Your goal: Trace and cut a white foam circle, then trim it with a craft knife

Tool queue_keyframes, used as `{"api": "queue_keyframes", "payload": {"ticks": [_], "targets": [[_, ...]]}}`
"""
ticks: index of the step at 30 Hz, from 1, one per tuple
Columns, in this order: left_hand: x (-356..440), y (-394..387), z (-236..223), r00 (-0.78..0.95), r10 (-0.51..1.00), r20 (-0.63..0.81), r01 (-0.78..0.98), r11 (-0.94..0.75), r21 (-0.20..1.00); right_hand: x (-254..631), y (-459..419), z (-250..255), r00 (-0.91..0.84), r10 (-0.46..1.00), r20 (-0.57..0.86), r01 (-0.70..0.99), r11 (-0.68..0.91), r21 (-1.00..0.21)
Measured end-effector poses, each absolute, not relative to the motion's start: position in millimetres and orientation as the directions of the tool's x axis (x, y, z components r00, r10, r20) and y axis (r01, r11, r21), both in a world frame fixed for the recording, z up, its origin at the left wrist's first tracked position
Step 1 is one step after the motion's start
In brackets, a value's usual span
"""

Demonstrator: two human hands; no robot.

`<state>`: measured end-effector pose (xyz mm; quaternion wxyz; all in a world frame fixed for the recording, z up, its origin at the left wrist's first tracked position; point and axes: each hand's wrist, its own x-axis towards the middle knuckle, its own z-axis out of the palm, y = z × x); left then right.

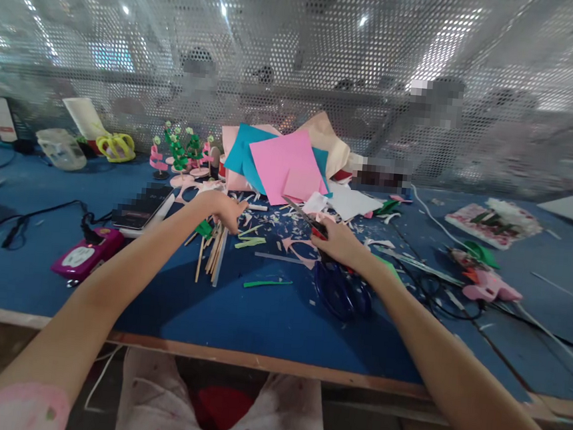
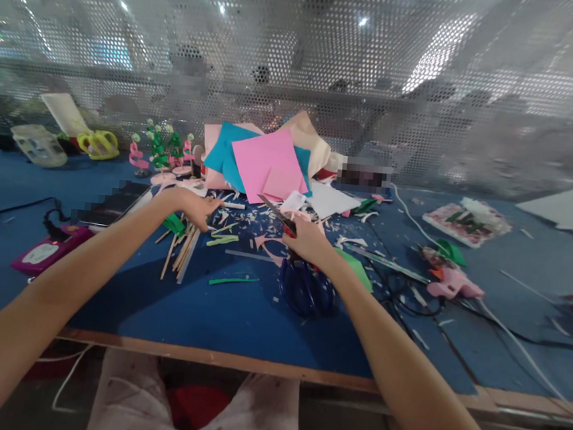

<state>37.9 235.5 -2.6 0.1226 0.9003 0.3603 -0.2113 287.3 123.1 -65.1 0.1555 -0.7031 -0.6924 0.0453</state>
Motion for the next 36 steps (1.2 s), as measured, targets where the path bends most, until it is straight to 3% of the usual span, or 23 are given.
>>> {"api": "queue_keyframes", "payload": {"ticks": [3, 9, 13, 16, 20, 21, 23, 25, 27, 30, 32, 36], "targets": [[44, 224, 2, 0.495, 0.603, -0.626, 0.789, -0.613, 0.034, 286, 122, -65, 0.011, 0.987, 0.160, 0.977, 0.023, -0.213], [57, 207, 2, 0.591, 0.543, -0.596, 0.726, -0.680, 0.101, 286, 118, -60, 0.115, 0.963, 0.243, 0.975, -0.062, -0.214], [62, 212, -10, 0.706, 0.454, -0.544, 0.670, -0.677, 0.304, 292, 119, -56, 0.109, 0.953, 0.281, 0.969, -0.039, -0.245], [66, 219, -21, 0.808, 0.443, -0.389, 0.588, -0.654, 0.476, 299, 120, -53, 0.129, 0.937, 0.324, 0.973, -0.057, -0.222], [66, 224, -21, 0.850, 0.525, -0.035, 0.447, -0.687, 0.573, 308, 120, -51, 0.202, 0.929, 0.309, 0.978, -0.172, -0.121], [65, 224, -19, 0.853, 0.523, -0.003, 0.418, -0.679, 0.604, 309, 120, -52, 0.219, 0.930, 0.293, 0.975, -0.201, -0.092], [63, 223, -15, 0.885, 0.451, -0.111, 0.396, -0.608, 0.688, 312, 121, -54, 0.254, 0.933, 0.256, 0.967, -0.252, -0.042], [61, 220, -13, 0.904, 0.280, -0.324, 0.426, -0.513, 0.745, 315, 122, -58, 0.284, 0.930, 0.231, 0.957, -0.291, -0.005], [62, 218, -16, 0.899, 0.162, -0.407, 0.433, -0.465, 0.772, 317, 124, -61, 0.306, 0.915, 0.265, 0.947, -0.322, 0.018], [67, 222, -30, 0.924, 0.292, -0.245, 0.358, -0.441, 0.823, 319, 124, -57, 0.299, 0.882, 0.365, 0.947, -0.320, -0.003], [72, 228, -40, 0.898, 0.421, -0.130, 0.324, -0.429, 0.843, 314, 121, -49, 0.262, 0.896, 0.358, 0.964, -0.257, -0.062], [80, 233, -51, 0.813, 0.581, 0.035, 0.287, -0.453, 0.844, 291, 110, -40, 0.101, 0.992, 0.074, 0.979, -0.086, -0.183]]}}
